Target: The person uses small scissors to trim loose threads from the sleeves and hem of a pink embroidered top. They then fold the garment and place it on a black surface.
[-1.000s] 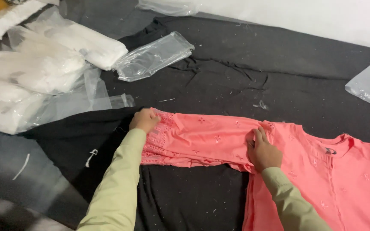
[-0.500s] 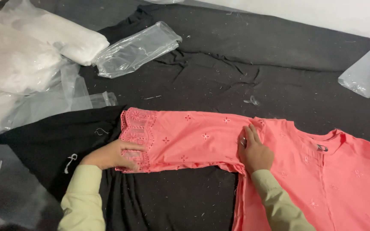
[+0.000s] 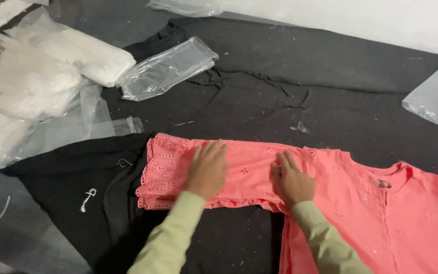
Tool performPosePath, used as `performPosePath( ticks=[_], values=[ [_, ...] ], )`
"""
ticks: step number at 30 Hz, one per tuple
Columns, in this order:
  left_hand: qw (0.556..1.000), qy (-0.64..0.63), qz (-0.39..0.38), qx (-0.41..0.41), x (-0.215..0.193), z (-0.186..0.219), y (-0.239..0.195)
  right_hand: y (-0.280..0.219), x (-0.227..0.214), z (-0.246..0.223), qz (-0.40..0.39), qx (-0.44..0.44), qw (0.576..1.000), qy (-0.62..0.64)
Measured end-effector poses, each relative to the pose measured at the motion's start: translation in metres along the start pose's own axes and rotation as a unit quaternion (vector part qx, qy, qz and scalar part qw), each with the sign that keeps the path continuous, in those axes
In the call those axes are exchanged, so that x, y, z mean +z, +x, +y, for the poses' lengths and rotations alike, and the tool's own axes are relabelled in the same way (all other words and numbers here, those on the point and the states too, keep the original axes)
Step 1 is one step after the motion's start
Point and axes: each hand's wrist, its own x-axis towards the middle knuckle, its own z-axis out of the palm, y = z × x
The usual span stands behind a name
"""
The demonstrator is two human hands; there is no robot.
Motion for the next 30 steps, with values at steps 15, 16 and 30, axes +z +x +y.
performPosePath(
  ticks=[15,16,30],
  values=[
    [0.953,0.213,0.172,-0.13,0.046,-0.005,-0.033,-0.056,-0.014,0.039,0.045,0.032,0.996,0.068],
    [0.959,0.205,0.183,-0.068,0.049,0.025,-0.05,-0.082,-0.014,0.027,0.068,-0.009,0.994,0.081],
    [0.968,0.016,0.158,0.192,0.076,0.222,-0.096,-0.171,-0.018,0.114,0.097,0.065,0.989,0.088]
  ],
)
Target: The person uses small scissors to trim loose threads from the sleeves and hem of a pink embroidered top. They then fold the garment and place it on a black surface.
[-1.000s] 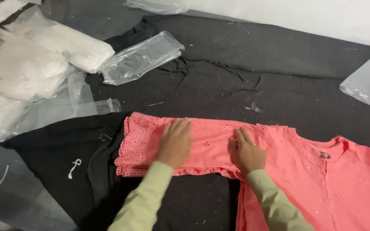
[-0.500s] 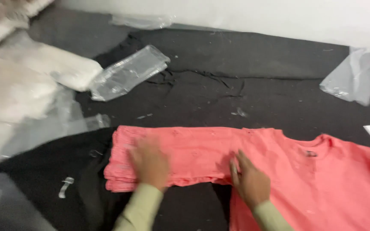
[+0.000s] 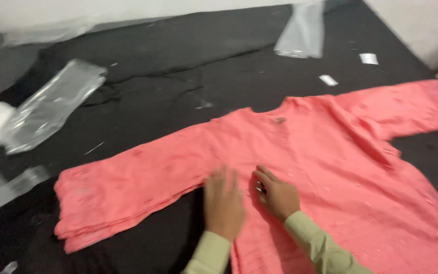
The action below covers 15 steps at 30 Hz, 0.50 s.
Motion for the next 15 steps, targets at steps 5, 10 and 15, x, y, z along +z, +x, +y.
performPosePath(
  ticks=[5,10,15],
  values=[
    [0.99,-0.082,-0.109,0.04,0.055,0.095,-0.021,-0.019,-0.036,0.097,-0.087,0.113,0.989,-0.021],
    [0.957,0.067,-0.259,-0.11,0.084,0.102,-0.02,-0.039,-0.094,0.198,-0.016,0.227,0.974,0.014],
    [0.991,-0.053,-0.066,-0.098,0.125,0.217,0.039,-0.034,-0.132,0.346,0.087,0.259,0.962,-0.017]
  ],
)
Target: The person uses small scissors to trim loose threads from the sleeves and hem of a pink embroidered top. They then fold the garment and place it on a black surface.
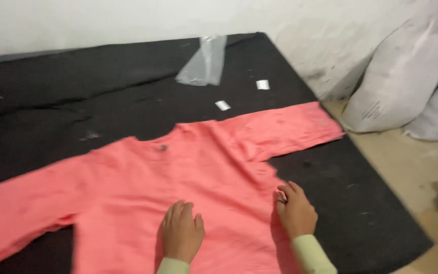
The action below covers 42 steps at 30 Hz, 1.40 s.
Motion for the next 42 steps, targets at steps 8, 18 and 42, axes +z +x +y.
performPosePath(
  ticks=[8,18,42],
  values=[
    [0.976,-0.171,-0.132,-0.033,0.056,0.173,0.025,0.046,-0.026,0.052,-0.246,0.043,0.959,0.132],
    [0.991,-0.013,-0.024,-0.13,0.063,0.202,0.072,0.212,-0.09,0.018,0.024,-0.179,0.983,0.02],
    [0.968,-0.131,-0.211,-0.045,0.112,0.152,0.174,0.34,0.023,0.196,0.043,0.16,0.98,0.111]
  ],
)
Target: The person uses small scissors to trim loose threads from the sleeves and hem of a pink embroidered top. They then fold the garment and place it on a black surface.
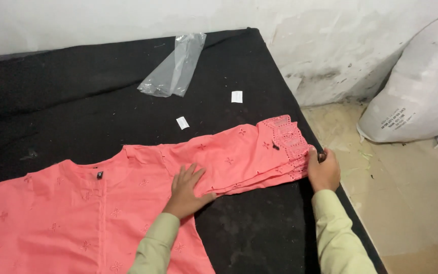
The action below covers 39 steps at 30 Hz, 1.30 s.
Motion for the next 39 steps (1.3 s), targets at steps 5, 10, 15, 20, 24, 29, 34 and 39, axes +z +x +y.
performPosePath(
  ticks=[5,10,15,20,24,29,34,39],
  values=[
    [0.966,-0.01,0.244,0.084,-0.029,-0.077,0.041,0.015,0.003,0.007,-0.074,-0.027,0.997,0.005],
    [0.975,0.094,0.112,-0.169,-0.055,-0.107,0.075,0.013,-0.011,0.027,0.008,-0.082,0.993,-0.088],
    [0.976,0.087,0.164,-0.115,-0.052,-0.109,0.076,-0.021,-0.011,-0.016,0.014,-0.175,0.978,-0.113],
    [0.964,0.132,0.204,-0.11,-0.04,-0.104,0.088,-0.044,0.003,-0.09,-0.058,-0.245,0.966,-0.056],
    [0.957,0.161,0.206,-0.122,-0.053,-0.092,0.087,-0.027,0.035,-0.057,-0.105,-0.179,0.977,-0.056],
    [0.966,0.152,0.158,-0.136,-0.05,-0.095,0.09,-0.039,-0.027,-0.011,0.076,-0.176,0.981,0.016],
    [0.96,0.129,0.206,-0.142,-0.051,-0.079,0.09,-0.075,-0.064,0.003,0.061,-0.059,0.987,-0.137],
    [0.963,0.006,0.21,-0.168,-0.051,-0.027,0.058,-0.157,-0.011,-0.077,0.003,-0.337,0.94,-0.048]
  ],
)
